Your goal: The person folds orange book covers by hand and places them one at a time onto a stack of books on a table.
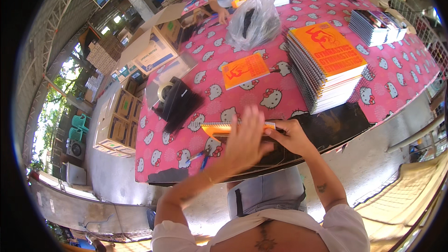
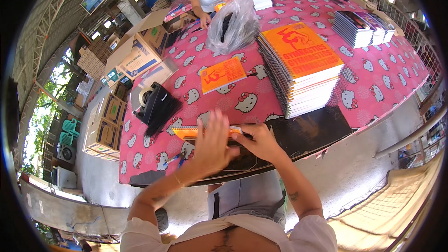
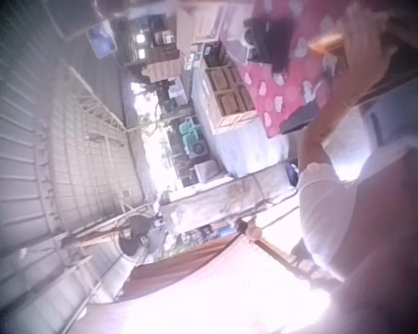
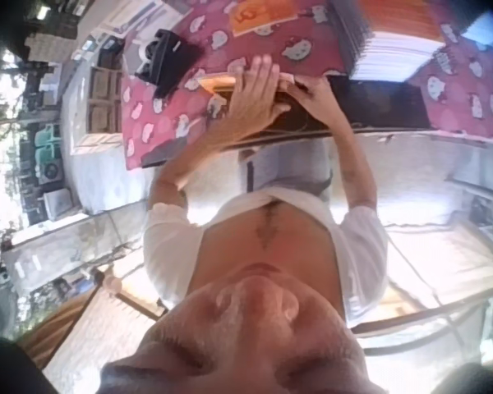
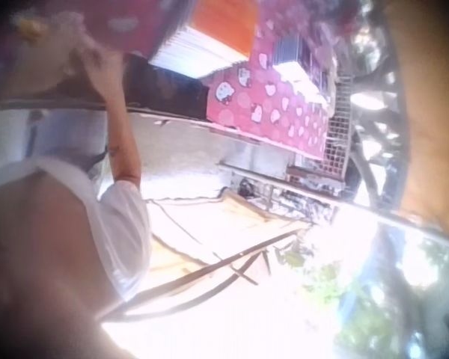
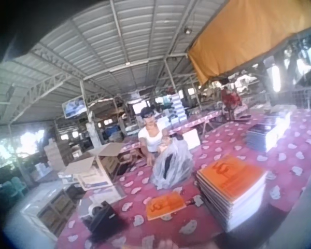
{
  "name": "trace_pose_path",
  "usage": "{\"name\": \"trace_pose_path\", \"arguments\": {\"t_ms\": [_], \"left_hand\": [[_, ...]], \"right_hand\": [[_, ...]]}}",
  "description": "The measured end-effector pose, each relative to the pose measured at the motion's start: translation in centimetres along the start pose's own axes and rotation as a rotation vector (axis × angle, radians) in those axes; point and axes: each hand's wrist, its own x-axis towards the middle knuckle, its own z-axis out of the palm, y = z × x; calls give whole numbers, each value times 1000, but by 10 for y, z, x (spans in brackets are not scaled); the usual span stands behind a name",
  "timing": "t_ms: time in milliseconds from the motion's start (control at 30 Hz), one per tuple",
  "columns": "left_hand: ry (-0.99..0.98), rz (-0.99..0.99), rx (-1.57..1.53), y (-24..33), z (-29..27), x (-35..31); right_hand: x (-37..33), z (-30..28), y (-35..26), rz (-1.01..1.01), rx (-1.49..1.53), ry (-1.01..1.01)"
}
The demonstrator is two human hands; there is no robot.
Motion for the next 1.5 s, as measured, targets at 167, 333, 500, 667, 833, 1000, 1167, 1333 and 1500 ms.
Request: {"name": "trace_pose_path", "arguments": {"t_ms": [167,333,500,667,833,1000,1167,1333,1500], "left_hand": [[89,-37,-7,-6,-6,25],[118,29,-297,21,-3,-25],[224,-42,-402,-18,-31,29],[130,0,-444,-28,-22,28],[37,-16,-449,-28,-27,35],[117,9,-396,-18,-35,22],[142,-69,-503,-43,-68,29],[413,209,-1276,-5,-163,119],[388,301,-791,-43,-111,284]], "right_hand": [[5,7,2,-138,114,96],[4,7,0,-111,21,63],[4,-12,-22,-70,-25,25],[25,-45,-36,-57,13,-137],[40,-58,-53,-211,-194,-340],[36,-26,-41,-379,-265,-20],[20,-3,-73,-395,-408,368],[-20,-36,-152,-514,-200,371],[31,-170,-142,-218,550,291]]}}
